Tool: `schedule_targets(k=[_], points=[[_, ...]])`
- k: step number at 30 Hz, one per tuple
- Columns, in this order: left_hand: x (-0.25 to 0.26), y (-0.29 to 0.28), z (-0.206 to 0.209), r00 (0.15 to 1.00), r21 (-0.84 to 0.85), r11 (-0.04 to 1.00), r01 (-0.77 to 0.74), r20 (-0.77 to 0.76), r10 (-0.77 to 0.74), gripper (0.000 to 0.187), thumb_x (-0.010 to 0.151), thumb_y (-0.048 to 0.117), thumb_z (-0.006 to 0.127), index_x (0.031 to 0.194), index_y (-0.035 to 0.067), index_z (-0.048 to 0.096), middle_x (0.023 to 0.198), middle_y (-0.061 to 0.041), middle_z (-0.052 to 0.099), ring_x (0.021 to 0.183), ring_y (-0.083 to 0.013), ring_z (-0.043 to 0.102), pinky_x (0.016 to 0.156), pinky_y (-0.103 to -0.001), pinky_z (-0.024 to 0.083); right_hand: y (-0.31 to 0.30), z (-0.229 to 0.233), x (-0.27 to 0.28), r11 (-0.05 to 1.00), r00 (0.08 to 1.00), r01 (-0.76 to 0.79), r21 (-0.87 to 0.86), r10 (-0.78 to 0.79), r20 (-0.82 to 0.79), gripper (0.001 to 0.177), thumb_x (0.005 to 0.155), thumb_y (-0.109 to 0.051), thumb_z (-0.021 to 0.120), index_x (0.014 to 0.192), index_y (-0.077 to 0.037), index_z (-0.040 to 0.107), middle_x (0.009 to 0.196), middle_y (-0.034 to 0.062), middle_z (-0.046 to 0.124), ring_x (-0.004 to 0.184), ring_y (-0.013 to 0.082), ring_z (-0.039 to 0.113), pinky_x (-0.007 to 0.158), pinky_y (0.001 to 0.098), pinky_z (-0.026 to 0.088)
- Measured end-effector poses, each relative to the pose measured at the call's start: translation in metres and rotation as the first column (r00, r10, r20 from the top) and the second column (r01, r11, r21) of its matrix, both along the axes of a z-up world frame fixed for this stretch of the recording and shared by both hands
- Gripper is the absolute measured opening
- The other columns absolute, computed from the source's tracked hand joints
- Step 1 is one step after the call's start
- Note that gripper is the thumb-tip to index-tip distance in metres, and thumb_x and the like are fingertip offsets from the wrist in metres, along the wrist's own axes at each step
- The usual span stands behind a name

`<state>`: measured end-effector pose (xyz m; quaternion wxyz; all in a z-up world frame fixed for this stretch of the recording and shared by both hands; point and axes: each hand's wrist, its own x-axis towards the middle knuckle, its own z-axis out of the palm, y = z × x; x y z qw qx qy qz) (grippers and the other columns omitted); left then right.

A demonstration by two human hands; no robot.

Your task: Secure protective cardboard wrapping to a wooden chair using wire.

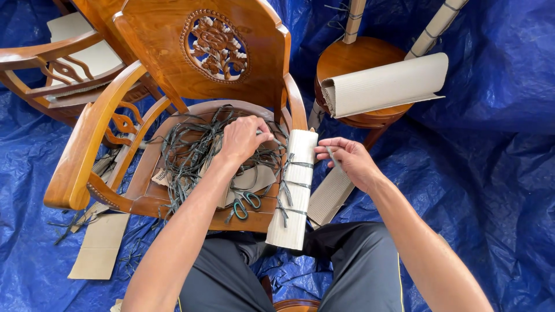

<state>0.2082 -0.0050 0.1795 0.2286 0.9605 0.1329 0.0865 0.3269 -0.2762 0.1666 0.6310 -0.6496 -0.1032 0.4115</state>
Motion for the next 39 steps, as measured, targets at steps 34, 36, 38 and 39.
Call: schedule_targets(k=[34,36,38,39], points=[[0.013,-0.042,0.013,0.872,-0.656,0.724,0.214,0.463,0.162,0.01,0.101,0.008,0.066,0.105,0.002,0.073,0.094,-0.006,0.078,0.087,-0.0108,0.073,0.075,-0.025,0.059,0.082,0.01,-0.011,0.942,0.706,-0.136,-0.307,0.309,0.637,0.033,0.102,-0.031,0.059,0.097,-0.007,0.08,0.071,0.0004,0.07,0.064,0.0085,0.057,0.061,0.0305,0.051],[0.012,-0.032,-0.011,0.901,-0.679,0.708,0.195,0.409,0.144,0.016,0.101,0.004,0.059,0.108,0.003,0.073,0.099,-0.007,0.076,0.091,-0.0108,0.073,0.078,-0.025,0.059,0.083,0.008,-0.006,0.941,0.744,-0.166,-0.293,0.315,0.589,0.033,0.102,-0.032,0.059,0.097,-0.006,0.08,0.072,-0.0017,0.07,0.066,0.0068,0.059,0.062,0.0287,0.051],[0.01,-0.026,-0.028,0.926,-0.701,0.692,0.175,0.355,0.125,0.023,0.102,0.0,0.053,0.111,0.003,0.074,0.105,-0.007,0.074,0.094,-0.0108,0.073,0.081,-0.025,0.059,0.083,0.006,-0.001,0.94,0.778,-0.195,-0.28,0.322,0.539,0.034,0.102,-0.032,0.058,0.097,-0.006,0.079,0.073,-0.0037,0.069,0.069,0.0051,0.06,0.064,0.0268,0.052],[0.009,-0.026,-0.033,0.954,-0.723,0.672,0.16,0.289,0.084,0.025,0.098,-0.001,0.053,0.111,0.003,0.074,0.107,-0.007,0.072,0.093,-0.0111,0.072,0.08,-0.026,0.059,0.083,0.005,0.002,0.926,0.784,-0.215,-0.31,0.353,0.51,0.034,0.102,-0.033,0.06,0.097,-0.006,0.08,0.071,-0.0023,0.066,0.066,0.0061,0.056,0.062,0.0268,0.049]])
